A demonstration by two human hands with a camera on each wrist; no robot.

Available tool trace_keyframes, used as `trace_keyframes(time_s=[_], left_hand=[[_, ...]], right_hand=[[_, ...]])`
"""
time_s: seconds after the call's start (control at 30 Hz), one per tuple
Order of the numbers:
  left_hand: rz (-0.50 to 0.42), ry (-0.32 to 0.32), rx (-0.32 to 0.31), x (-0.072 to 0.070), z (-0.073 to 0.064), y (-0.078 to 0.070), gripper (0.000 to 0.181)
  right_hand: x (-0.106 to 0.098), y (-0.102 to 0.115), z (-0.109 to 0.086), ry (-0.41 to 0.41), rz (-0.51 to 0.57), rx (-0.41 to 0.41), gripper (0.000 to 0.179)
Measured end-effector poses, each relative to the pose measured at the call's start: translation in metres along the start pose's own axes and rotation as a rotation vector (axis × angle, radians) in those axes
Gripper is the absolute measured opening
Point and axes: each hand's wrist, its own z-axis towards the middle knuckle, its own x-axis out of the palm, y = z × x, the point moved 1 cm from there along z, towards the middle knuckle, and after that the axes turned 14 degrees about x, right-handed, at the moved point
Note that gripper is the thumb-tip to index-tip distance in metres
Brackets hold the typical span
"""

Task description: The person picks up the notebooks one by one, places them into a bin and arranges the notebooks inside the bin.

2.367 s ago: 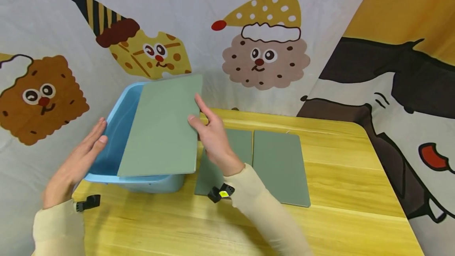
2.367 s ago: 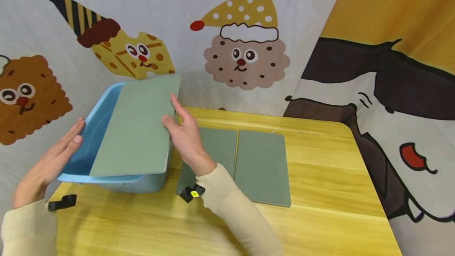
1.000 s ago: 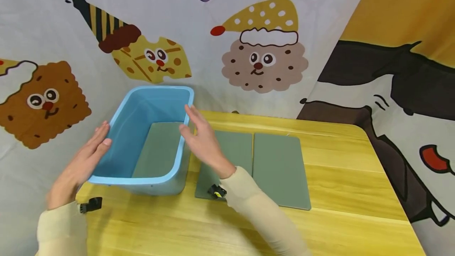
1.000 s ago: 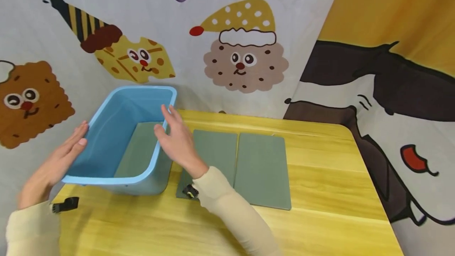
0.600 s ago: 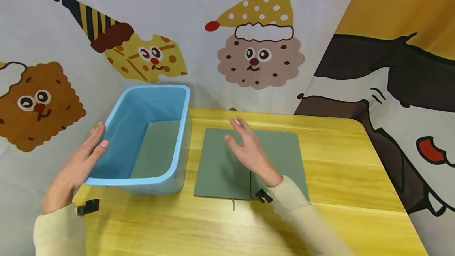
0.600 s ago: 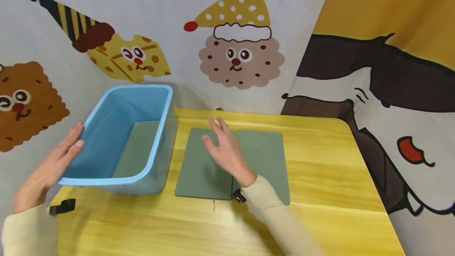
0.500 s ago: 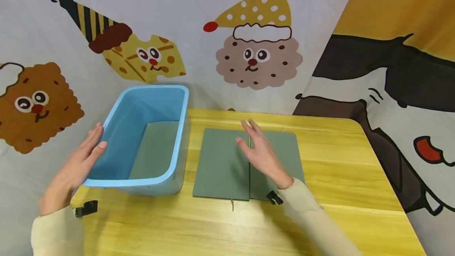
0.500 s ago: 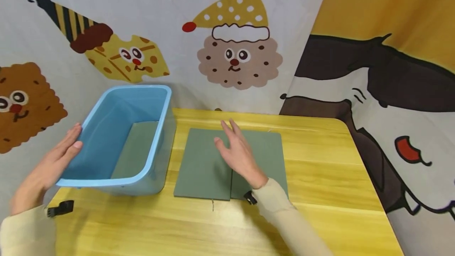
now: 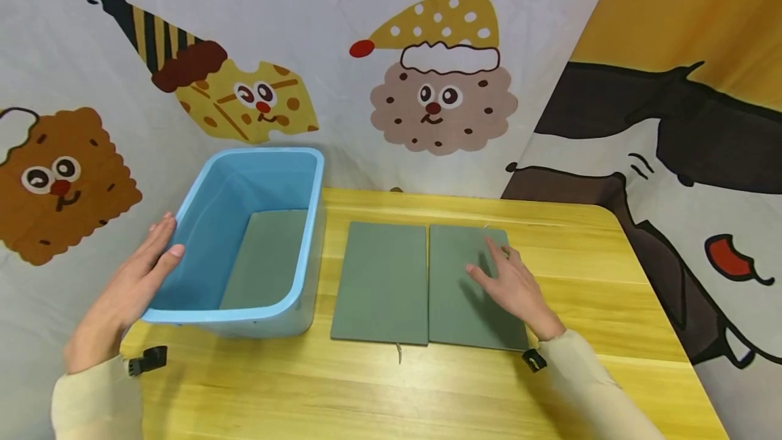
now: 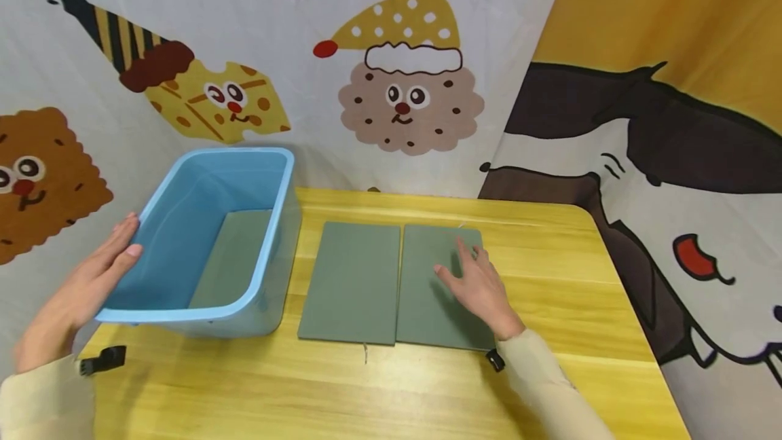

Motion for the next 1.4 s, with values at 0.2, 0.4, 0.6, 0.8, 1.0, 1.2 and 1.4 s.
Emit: trace_keyframes(time_s=[0.2,0.4,0.6,0.8,1.0,1.2,1.4], left_hand=[[-0.004,-0.001,-0.003,0.0,-0.001,-0.001,0.064],[0.002,0.003,-0.011,0.001,0.0,-0.001,0.064],[-0.002,0.005,-0.02,0.002,0.0,-0.001,0.064],[-0.016,0.007,-0.032,0.001,-0.001,0.0,0.064],[-0.017,0.004,-0.03,0.001,-0.002,0.002,0.064],[-0.021,-0.003,-0.028,0.002,-0.002,0.001,0.063],[-0.021,-0.005,-0.024,0.002,0.001,0.001,0.063]], right_hand=[[-0.002,-0.024,0.004,0.062,-0.119,0.1,0.107],[0.006,-0.027,0.001,0.086,-0.211,0.144,0.118],[0.014,-0.024,-0.004,0.042,-0.226,0.141,0.122],[0.015,-0.02,0.001,0.023,-0.187,0.118,0.126],[0.009,-0.017,0.009,0.059,-0.165,0.126,0.134],[0.007,-0.02,0.015,0.115,-0.124,0.17,0.134],[0.007,-0.027,0.018,0.112,-0.102,0.15,0.124]])
